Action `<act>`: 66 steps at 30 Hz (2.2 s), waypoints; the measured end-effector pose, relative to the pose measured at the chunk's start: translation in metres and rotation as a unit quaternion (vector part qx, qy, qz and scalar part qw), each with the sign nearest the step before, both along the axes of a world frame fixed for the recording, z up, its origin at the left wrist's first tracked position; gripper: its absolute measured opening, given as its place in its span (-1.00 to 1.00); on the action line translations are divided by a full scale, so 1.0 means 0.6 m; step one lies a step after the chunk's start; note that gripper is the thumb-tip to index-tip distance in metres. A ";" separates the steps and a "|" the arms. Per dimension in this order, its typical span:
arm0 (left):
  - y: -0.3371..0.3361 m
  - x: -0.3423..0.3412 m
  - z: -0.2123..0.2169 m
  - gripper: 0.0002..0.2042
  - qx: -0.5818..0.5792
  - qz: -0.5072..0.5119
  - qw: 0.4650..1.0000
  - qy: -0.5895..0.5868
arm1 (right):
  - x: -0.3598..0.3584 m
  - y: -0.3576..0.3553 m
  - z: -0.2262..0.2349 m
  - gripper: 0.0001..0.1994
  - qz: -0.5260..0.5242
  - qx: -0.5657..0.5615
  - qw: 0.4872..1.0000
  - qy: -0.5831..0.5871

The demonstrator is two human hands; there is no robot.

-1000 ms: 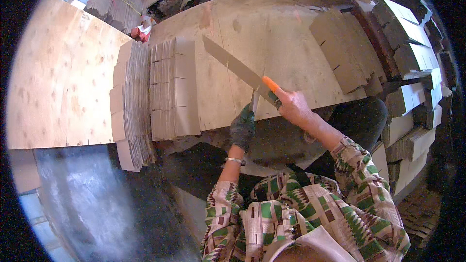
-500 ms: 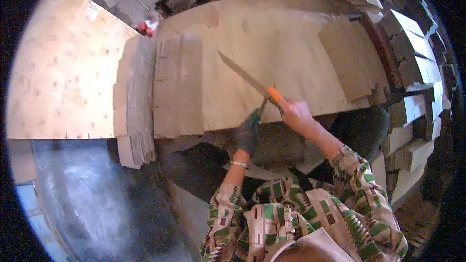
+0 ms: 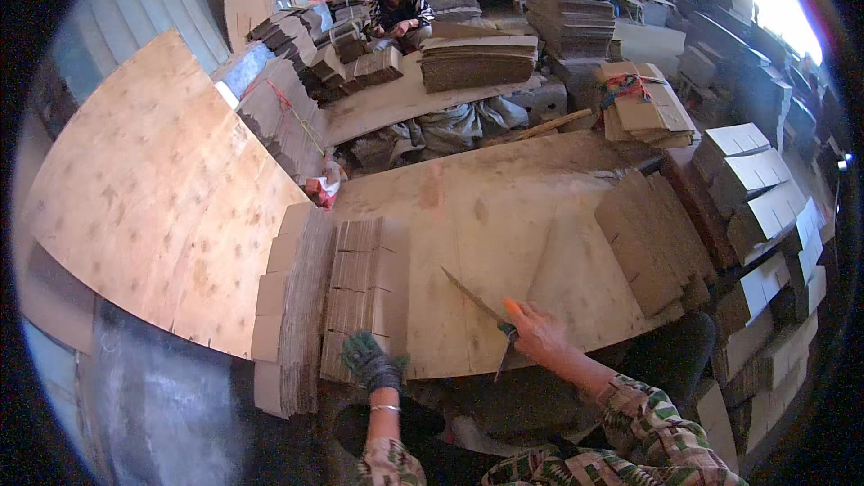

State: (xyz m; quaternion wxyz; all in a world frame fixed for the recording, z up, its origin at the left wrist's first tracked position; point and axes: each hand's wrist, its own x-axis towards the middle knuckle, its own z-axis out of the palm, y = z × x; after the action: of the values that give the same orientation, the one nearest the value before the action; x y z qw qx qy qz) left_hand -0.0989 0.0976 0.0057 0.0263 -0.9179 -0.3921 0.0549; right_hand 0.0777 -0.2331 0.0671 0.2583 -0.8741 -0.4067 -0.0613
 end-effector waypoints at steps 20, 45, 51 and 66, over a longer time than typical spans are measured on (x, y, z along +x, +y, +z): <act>-0.007 0.050 -0.015 -0.64 -0.111 -0.100 0.966 -0.212 | -0.002 0.096 0.021 -0.15 0.038 0.117 0.977 0.175; -0.121 0.068 -0.004 -0.67 -0.206 -0.088 0.956 -0.188 | -0.084 0.157 -0.018 -0.13 0.011 -0.233 0.964 0.126; -0.106 0.081 -0.001 -0.40 -0.231 -0.050 0.947 -0.216 | -0.061 0.131 0.006 -0.29 0.060 -0.142 0.974 0.163; -0.134 0.101 0.032 -0.70 -0.150 -0.045 0.986 -0.059 | -0.060 0.151 -0.050 -0.52 0.023 -0.193 0.975 0.102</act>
State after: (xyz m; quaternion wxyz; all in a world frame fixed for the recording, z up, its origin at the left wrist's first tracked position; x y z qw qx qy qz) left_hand -0.0386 0.0174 0.0251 -0.1325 -0.9297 -0.3388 0.0578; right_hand 0.0418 -0.1427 0.0372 0.1260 -0.8994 -0.4025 0.1145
